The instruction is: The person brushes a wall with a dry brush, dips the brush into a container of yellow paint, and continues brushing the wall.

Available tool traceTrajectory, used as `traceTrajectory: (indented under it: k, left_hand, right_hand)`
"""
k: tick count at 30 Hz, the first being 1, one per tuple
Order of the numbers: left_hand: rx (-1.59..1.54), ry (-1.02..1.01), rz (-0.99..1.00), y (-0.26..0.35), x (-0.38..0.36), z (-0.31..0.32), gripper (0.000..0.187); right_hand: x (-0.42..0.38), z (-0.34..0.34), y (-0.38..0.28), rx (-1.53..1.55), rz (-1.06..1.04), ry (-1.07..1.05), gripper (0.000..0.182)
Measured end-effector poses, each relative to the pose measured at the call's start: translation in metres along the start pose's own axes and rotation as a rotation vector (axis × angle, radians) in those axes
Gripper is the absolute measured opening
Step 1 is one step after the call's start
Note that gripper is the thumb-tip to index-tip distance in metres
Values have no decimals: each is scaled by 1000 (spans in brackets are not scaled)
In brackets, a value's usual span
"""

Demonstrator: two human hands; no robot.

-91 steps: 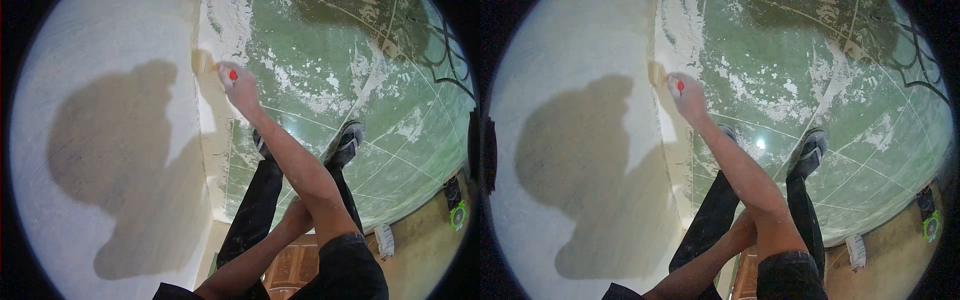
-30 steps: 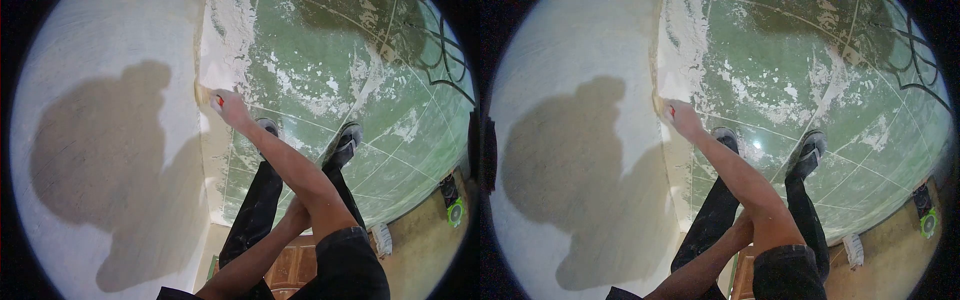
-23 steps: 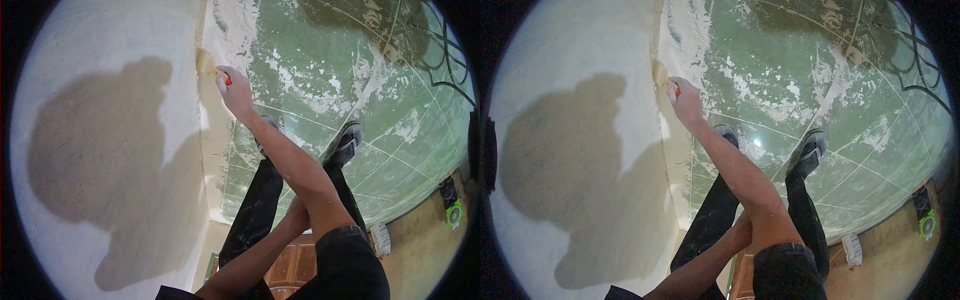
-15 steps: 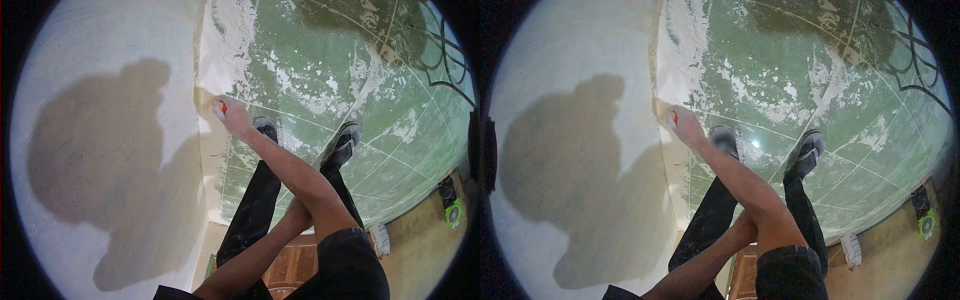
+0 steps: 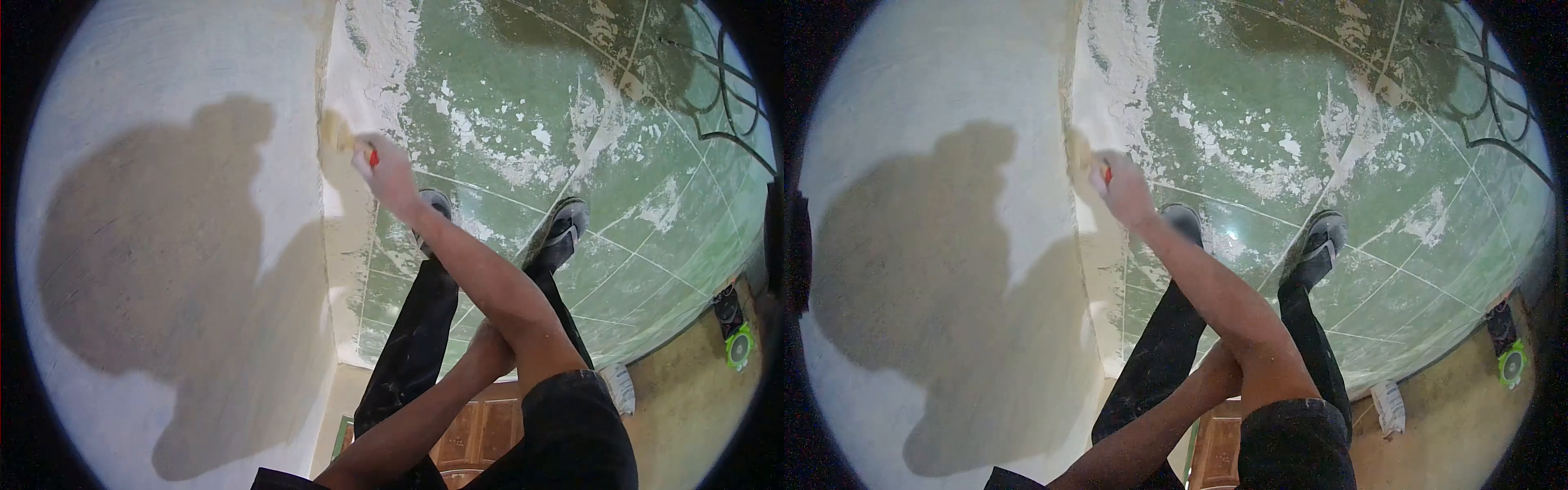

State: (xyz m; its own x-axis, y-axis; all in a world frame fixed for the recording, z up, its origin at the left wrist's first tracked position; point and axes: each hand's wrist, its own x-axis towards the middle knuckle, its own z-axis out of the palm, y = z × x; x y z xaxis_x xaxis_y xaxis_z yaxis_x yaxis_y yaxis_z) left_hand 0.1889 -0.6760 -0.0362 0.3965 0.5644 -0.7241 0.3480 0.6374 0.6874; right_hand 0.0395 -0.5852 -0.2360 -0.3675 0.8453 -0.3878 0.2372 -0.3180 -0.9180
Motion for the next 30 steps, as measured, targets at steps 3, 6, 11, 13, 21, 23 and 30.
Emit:
traceTrajectory:
  k: [3,6,11,13,21,23,30]
  left_hand:
    - [-107,14,6,2,-1,-8,33]
    - [-117,188,106,7,-5,-12,30]
    - [-117,344,203,8,-2,-14,28]
    - [-118,233,87,-8,-1,6,23]
    - [-29,166,45,-8,0,6,16]
    - [-95,202,45,-4,-2,2,16]
    - [-25,191,93,-3,6,28,25]
  right_hand:
    - [53,-7,-13,6,-75,171,23]
    - [91,-3,-15,-44,-179,300,24]
    - [66,8,-2,-17,-3,-103,23]
    - [39,0,2,-11,-13,-127,23]
    - [85,-18,-25,42,-54,216,26]
    - [84,-5,-17,22,-5,73,24]
    - [-20,-35,-11,16,52,-360,26]
